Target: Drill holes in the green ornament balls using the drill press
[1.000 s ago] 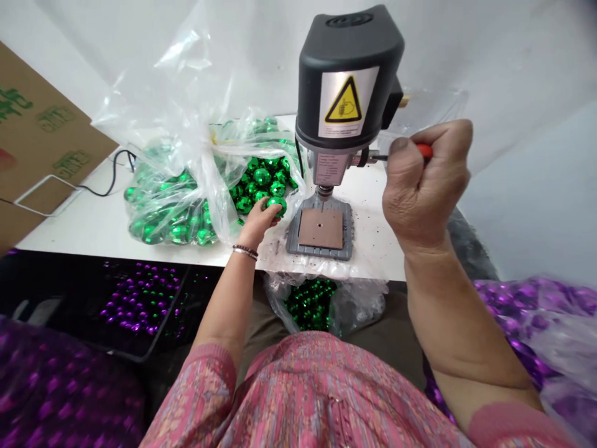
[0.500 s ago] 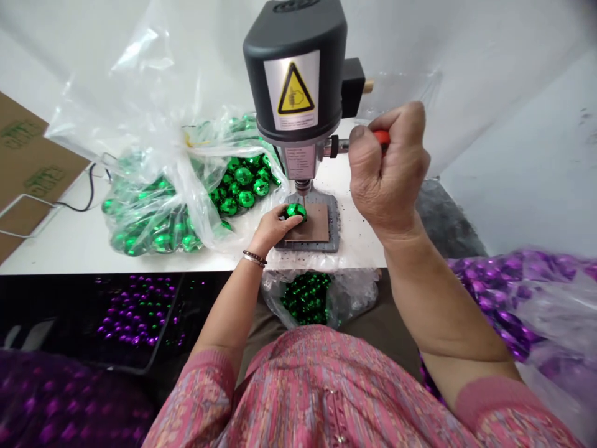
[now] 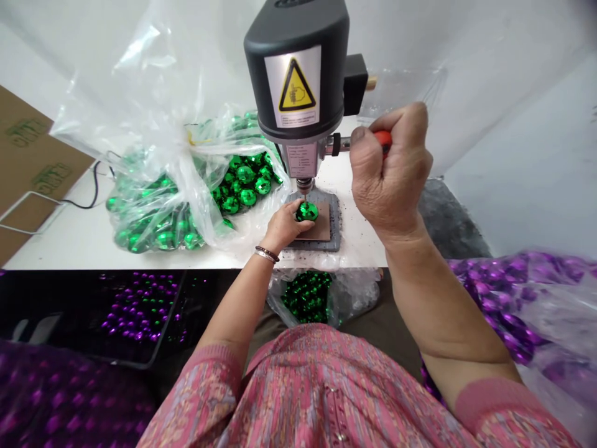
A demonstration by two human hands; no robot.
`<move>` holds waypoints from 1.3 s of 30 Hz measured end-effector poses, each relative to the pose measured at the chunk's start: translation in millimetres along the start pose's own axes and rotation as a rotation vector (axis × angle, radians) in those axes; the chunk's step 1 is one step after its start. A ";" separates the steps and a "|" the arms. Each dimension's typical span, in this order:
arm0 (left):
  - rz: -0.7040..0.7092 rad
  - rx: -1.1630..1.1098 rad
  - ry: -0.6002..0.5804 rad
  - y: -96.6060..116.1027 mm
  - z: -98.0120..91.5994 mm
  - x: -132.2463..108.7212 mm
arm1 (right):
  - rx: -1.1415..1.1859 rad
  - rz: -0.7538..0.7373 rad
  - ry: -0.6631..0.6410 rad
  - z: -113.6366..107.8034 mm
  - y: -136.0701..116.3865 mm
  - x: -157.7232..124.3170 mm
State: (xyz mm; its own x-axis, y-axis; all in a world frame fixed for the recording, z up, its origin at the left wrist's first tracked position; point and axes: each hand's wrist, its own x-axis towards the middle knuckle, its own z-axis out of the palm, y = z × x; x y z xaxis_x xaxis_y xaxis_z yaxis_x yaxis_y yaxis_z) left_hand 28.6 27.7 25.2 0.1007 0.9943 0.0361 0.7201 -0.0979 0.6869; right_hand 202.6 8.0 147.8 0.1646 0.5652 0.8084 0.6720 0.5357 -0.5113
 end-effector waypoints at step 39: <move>-0.065 -0.190 -0.037 -5.3 0.6 -8.9 | 0.047 -0.161 0.268 17.6 10.9 -23.6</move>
State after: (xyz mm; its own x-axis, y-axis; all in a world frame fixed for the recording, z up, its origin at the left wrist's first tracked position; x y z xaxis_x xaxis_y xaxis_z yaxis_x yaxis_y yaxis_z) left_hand 24.4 19.3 20.8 0.0858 0.9956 -0.0365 0.5834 -0.0205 0.8119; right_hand 193.3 11.5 118.0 0.2471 0.2887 0.9250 0.6719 0.6368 -0.3783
